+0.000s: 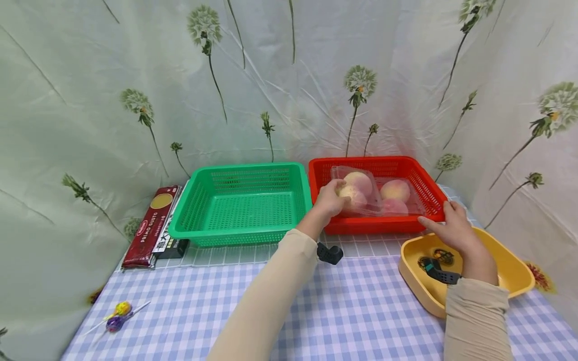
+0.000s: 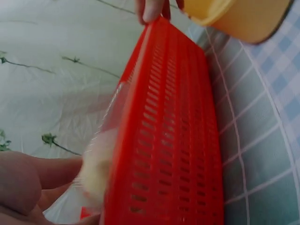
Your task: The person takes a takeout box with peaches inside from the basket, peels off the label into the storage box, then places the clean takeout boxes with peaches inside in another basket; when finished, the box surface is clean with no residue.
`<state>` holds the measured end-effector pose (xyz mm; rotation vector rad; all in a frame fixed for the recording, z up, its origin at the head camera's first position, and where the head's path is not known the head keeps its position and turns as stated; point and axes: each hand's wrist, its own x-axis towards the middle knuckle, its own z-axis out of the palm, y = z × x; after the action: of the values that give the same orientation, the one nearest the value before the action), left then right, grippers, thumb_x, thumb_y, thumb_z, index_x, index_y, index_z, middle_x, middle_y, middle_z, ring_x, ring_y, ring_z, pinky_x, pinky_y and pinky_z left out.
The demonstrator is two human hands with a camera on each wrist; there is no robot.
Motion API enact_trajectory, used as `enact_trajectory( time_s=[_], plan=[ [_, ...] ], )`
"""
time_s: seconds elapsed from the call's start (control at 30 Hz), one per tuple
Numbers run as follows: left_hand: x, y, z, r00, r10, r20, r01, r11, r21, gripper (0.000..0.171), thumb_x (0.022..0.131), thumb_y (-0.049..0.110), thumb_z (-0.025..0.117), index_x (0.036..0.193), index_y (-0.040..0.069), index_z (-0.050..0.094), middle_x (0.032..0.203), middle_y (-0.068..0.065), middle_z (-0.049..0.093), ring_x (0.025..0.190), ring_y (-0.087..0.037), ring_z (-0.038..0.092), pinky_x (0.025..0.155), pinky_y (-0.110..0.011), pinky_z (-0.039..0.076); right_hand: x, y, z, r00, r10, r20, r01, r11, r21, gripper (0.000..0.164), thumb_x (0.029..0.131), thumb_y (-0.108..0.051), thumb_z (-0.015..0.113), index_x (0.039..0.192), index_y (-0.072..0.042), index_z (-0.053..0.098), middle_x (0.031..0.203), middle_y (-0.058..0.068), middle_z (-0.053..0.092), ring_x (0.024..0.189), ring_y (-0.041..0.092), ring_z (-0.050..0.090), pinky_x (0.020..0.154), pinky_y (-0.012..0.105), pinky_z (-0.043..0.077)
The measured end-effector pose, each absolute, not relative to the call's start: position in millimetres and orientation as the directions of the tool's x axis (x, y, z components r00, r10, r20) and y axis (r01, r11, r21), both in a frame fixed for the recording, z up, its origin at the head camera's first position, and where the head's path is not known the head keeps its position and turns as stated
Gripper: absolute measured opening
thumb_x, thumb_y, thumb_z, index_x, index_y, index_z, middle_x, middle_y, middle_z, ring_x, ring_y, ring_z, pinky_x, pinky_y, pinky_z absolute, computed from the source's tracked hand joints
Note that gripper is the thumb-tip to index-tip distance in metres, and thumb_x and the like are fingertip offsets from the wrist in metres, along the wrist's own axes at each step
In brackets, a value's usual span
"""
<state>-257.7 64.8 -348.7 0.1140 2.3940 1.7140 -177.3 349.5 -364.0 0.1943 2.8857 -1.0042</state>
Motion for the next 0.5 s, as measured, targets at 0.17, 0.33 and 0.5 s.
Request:
enact_trajectory(
  time_s=[0.17, 0.33, 0.5],
  plan=[
    [-263.3, 62.1, -348.4, -0.945, 0.257, -0.202, -0.089, 0.393, 0.915, 0.045, 0.095, 0.01, 0.066, 0.138, 0.007, 0.053, 0.138, -0.014, 0.056, 0.092, -0.019, 0.053, 0.076, -0.029, 0.053, -175.2, 351.5, -365.5, -0.988, 0.099, -0.119, 0.151, 0.785, -0.601, 0.101, 0.1, -0.052, 0.05, 0.151, 0.015, -0.005, 0.153, 0.045, -0.01, 0.136, 0.065, 0.009, 0.102, 0.077, 0.029],
    [-254.9, 52.6, -351.0, -0.933, 0.341, -0.117, 0.026, 0.386, 0.922, 0.043, 0.098, 0.015, 0.063, 0.139, 0.009, 0.054, 0.143, -0.017, 0.054, 0.102, -0.023, 0.057, 0.09, -0.039, 0.055, -172.6, 347.6, -363.9, -0.988, 0.111, -0.108, 0.152, 0.822, -0.549, 0.102, 0.098, -0.055, 0.051, 0.152, 0.014, -0.001, 0.153, 0.045, -0.004, 0.135, 0.065, 0.008, 0.102, 0.079, 0.028],
    [-240.2, 35.4, -357.9, -0.929, 0.362, 0.075, 0.224, 0.39, 0.893, 0.036, 0.1, 0.017, 0.059, 0.135, 0.014, 0.059, 0.138, -0.011, 0.061, 0.12, -0.026, 0.061, 0.093, -0.037, 0.056, -172.0, 330.9, -354.2, -0.994, 0.106, -0.034, 0.109, 0.872, -0.478, 0.097, 0.095, -0.051, 0.058, 0.154, 0.009, 0.012, 0.154, 0.044, 0.002, 0.138, 0.065, 0.007, 0.099, 0.081, 0.027]
  ],
)
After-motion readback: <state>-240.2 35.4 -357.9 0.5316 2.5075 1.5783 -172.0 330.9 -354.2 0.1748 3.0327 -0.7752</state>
